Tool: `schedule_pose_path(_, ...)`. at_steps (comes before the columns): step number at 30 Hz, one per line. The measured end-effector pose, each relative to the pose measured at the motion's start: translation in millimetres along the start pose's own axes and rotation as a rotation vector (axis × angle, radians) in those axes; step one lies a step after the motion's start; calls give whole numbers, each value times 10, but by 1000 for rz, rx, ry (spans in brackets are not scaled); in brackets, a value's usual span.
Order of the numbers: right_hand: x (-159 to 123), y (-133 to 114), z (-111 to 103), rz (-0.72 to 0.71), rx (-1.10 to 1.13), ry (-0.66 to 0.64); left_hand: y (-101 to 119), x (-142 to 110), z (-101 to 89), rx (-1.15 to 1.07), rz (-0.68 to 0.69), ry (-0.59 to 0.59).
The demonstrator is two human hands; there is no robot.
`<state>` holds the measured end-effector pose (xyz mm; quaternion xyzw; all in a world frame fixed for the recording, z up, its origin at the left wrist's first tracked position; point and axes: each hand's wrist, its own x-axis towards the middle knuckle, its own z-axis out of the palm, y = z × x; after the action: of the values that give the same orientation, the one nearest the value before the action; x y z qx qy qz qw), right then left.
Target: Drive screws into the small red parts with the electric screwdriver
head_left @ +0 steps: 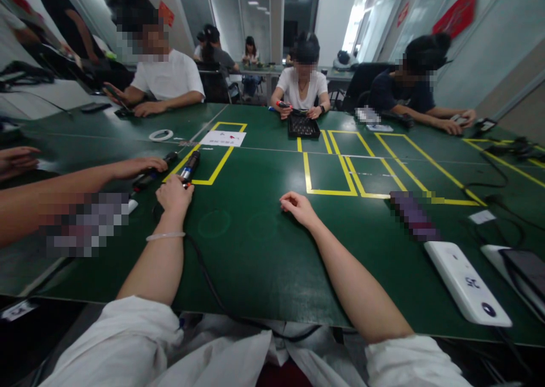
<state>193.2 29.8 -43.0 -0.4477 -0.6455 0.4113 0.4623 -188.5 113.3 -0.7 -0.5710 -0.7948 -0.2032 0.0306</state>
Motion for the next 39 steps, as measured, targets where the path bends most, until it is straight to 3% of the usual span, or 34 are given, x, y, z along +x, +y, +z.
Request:
schedule_pose_path(6,6,17,-1,-5,-10,1,58,-47,-71,37,-36,35)
schedule_pose_path(11,11,5,5,0,11,7,272,-115,-155,-170,97,174)
schedule_pose_path(13,9,-11,7,2,18,12,474,-196,-130,-388,215,97)
schedule_pose_path(17,7,-18,8,6,33,9,1035,-554,33,-750,430,-291)
schedule_pose_path(20,11,12,8,0,43,-9,1427,-900,159,-834,542,-597)
schedule_pose_path(23,18,52,5,-19,46,-6,1693,-1126,229,-902,539,-792)
schedule_pose_path(30,49,110,4,-19,87,62,1906,-1164,273,-1073,229,-945)
schedule_pose_path(39,34,73,15,-38,-5,-26,1668,-1204,375,-1197,282,-938)
